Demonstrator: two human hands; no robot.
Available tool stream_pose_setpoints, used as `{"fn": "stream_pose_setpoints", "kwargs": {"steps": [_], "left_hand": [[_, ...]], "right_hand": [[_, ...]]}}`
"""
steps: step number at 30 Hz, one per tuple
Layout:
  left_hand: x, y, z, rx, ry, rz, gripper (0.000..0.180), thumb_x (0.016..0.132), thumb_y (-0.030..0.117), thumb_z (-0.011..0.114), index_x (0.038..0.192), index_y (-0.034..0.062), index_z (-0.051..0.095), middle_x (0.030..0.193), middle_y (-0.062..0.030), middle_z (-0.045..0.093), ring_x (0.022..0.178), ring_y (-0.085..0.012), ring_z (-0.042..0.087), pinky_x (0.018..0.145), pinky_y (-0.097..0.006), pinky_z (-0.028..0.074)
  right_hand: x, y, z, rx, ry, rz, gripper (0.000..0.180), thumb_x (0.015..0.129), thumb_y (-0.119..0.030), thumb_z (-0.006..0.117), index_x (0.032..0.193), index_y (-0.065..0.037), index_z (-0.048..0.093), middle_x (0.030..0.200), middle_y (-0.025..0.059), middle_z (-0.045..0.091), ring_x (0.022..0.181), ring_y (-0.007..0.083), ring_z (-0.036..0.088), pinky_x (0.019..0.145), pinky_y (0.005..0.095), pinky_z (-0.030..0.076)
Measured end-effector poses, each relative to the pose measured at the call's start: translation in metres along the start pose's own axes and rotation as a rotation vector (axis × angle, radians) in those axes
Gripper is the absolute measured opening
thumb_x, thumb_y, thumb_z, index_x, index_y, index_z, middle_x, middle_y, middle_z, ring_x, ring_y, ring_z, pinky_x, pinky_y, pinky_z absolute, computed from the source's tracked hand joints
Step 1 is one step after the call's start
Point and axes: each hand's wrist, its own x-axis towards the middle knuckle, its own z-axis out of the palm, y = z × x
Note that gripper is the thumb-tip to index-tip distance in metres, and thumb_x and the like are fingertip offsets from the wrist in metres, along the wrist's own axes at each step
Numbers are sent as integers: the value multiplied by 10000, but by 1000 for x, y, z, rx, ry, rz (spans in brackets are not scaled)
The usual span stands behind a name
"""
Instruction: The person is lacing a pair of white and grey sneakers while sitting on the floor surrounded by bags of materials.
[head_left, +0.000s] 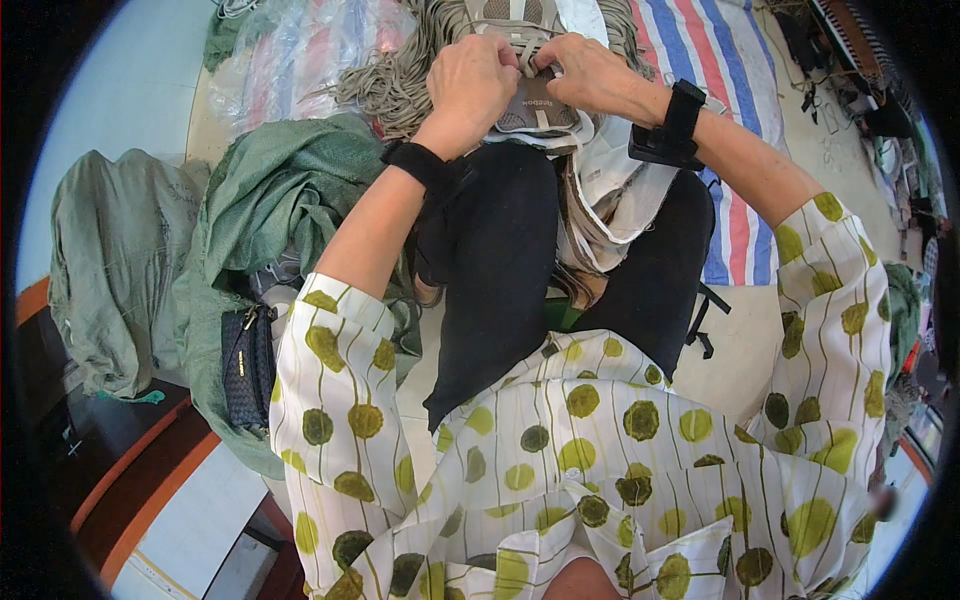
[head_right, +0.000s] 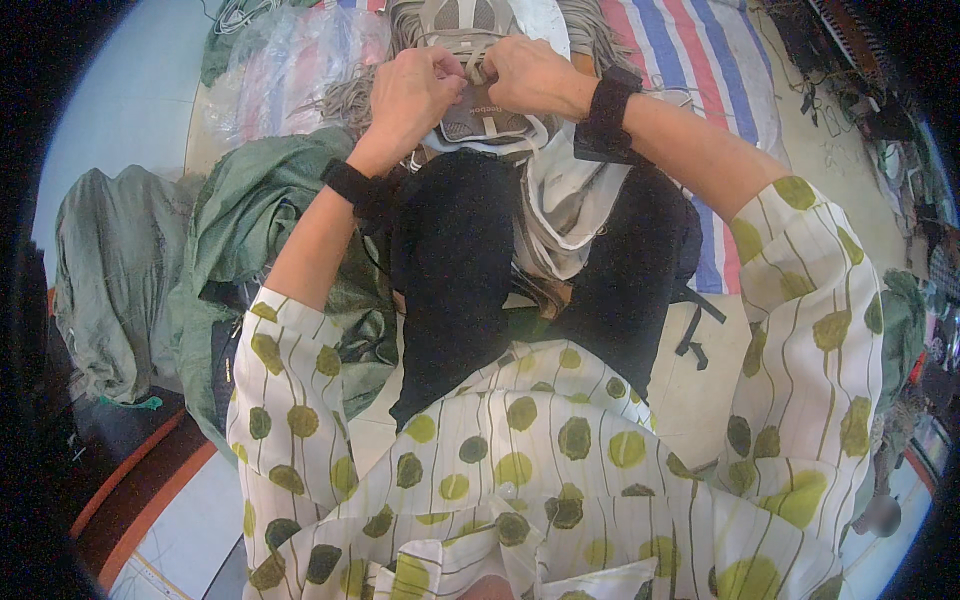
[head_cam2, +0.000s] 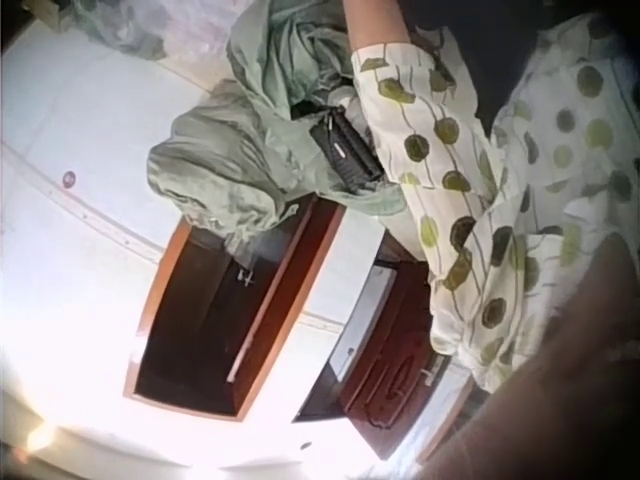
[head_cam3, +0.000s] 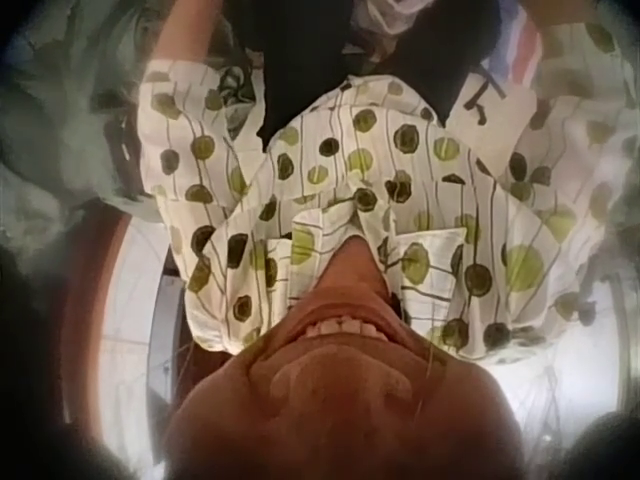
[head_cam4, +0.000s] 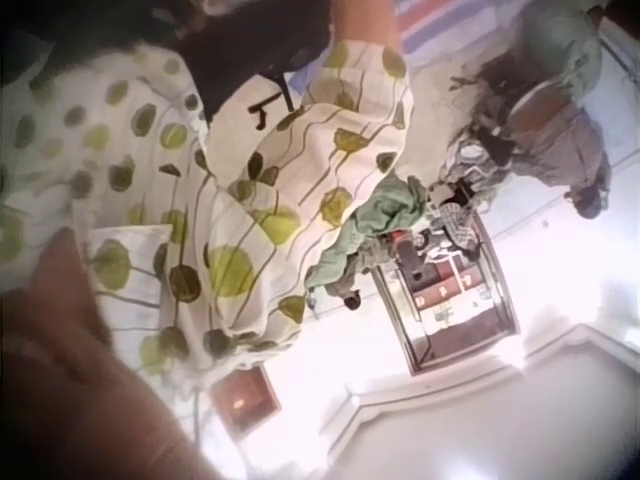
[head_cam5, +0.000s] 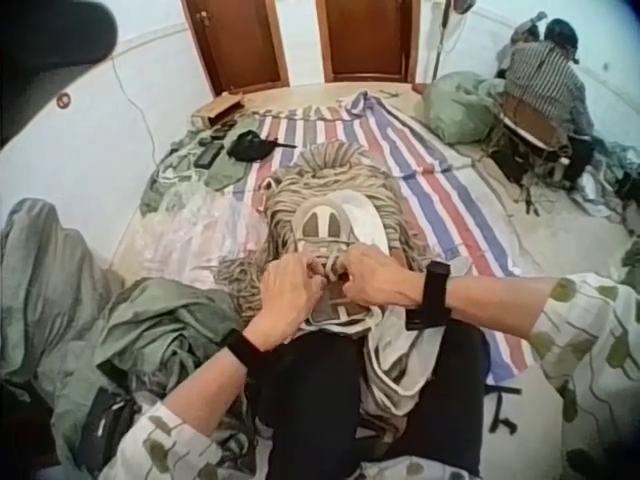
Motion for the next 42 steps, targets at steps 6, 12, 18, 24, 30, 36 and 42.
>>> {"fn": "stream_pose_setpoints", "kwargs": {"steps": [6,12,18,24,30,36,42], "left_hand": [[1,18,6,212,-42,-9,121,706,153,532,738,93,632,687,-189,597,660,-375,580,623,-423,463],[4,12,-1,299,6,38,139,699,144,527,789,109,626,739,-170,611,718,-365,591,627,-453,453],[3,15,10,273,26,-57,123,700,147,523,795,107,590,724,-176,608,708,-369,589,612,-459,445],[7,16,9,313,-21,-14,140,699,143,523,822,98,572,745,-180,613,721,-378,588,643,-462,441],[4,19,13,226,15,-53,166,655,130,571,753,-3,595,738,-224,605,731,-378,600,643,-441,453],[8,22,7,200,-21,-166,202,634,165,613,744,-4,604,760,-216,614,761,-369,605,662,-424,463],[15,26,1,97,-230,-295,298,633,215,626,818,-19,621,850,-233,615,854,-374,595,734,-401,468]], "right_hand": [[-2,-3,1,56,-40,85,195,607,-113,536,732,9,621,712,220,595,686,380,580,669,419,460],[-4,-2,-3,-17,-12,11,208,602,-106,520,743,3,629,711,222,593,686,374,585,654,417,466],[0,-6,-7,15,-103,45,216,601,-114,520,747,1,631,718,217,595,688,373,585,645,412,471],[0,2,-5,-40,-81,-7,232,607,-115,522,780,-24,648,759,215,606,711,374,589,668,403,479],[3,-1,-10,-69,-275,65,249,625,-100,536,841,-27,634,858,193,591,829,344,568,738,390,456],[4,-3,-12,-222,-324,10,286,640,-91,550,912,-24,605,997,169,553,982,308,509,829,392,414],[-8,-3,0,-336,-221,-9,294,652,-63,541,942,-42,584,1045,168,532,987,303,482,831,409,408]]}}
